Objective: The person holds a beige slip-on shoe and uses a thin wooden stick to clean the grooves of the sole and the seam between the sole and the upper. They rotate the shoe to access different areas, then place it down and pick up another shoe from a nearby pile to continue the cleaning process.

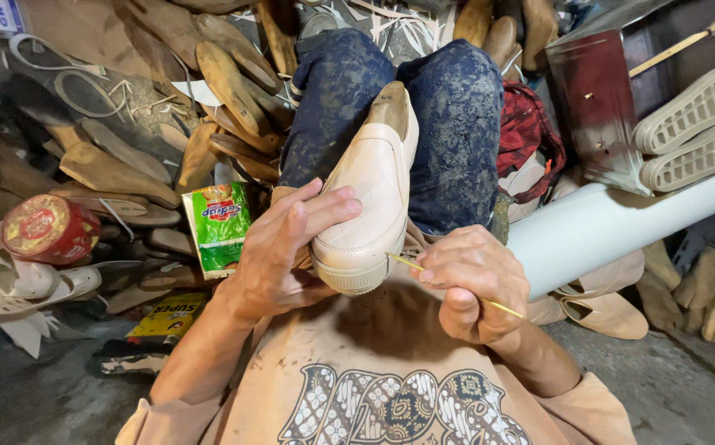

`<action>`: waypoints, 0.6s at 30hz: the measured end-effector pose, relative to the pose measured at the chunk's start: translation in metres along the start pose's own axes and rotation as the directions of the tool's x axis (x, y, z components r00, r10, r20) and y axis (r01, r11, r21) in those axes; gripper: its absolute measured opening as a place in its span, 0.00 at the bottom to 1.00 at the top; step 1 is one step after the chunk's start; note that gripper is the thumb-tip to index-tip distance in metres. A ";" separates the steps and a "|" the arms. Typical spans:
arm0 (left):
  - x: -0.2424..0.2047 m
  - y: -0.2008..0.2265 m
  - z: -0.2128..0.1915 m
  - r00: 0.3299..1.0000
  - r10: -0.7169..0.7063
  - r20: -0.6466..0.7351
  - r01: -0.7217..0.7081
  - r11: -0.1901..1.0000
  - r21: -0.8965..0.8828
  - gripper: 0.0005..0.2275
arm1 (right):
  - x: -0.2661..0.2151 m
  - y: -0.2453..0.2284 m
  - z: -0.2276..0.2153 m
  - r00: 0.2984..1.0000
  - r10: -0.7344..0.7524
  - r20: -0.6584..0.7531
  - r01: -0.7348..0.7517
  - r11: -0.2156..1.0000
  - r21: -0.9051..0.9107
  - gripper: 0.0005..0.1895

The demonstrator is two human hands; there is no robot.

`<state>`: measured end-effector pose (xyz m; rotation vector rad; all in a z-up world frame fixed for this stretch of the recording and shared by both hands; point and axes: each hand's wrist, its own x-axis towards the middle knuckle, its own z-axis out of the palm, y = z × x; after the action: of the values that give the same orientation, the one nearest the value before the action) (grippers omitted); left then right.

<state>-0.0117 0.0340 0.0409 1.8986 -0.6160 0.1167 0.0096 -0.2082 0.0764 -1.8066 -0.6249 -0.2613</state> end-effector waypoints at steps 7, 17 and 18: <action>-0.011 -0.001 -0.009 0.998 -0.061 -0.024 0.060 0.998 -0.034 0.47 | -0.001 0.005 0.017 1.000 0.020 0.003 -0.020 0.997 0.074 0.19; -0.005 -0.001 -0.019 0.958 -0.014 -0.288 0.022 0.999 0.024 0.20 | 0.002 0.024 0.038 0.998 -0.063 0.011 0.061 0.989 0.132 0.18; -0.006 0.000 -0.019 0.958 -0.016 -0.286 0.024 0.999 0.024 0.20 | 0.002 0.026 0.040 0.998 -0.061 0.010 0.059 0.989 0.133 0.18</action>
<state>-0.0129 0.0533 0.0464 1.8677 -0.3996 0.3820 0.0198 -0.1760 0.0425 -1.6655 -0.6918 -0.2418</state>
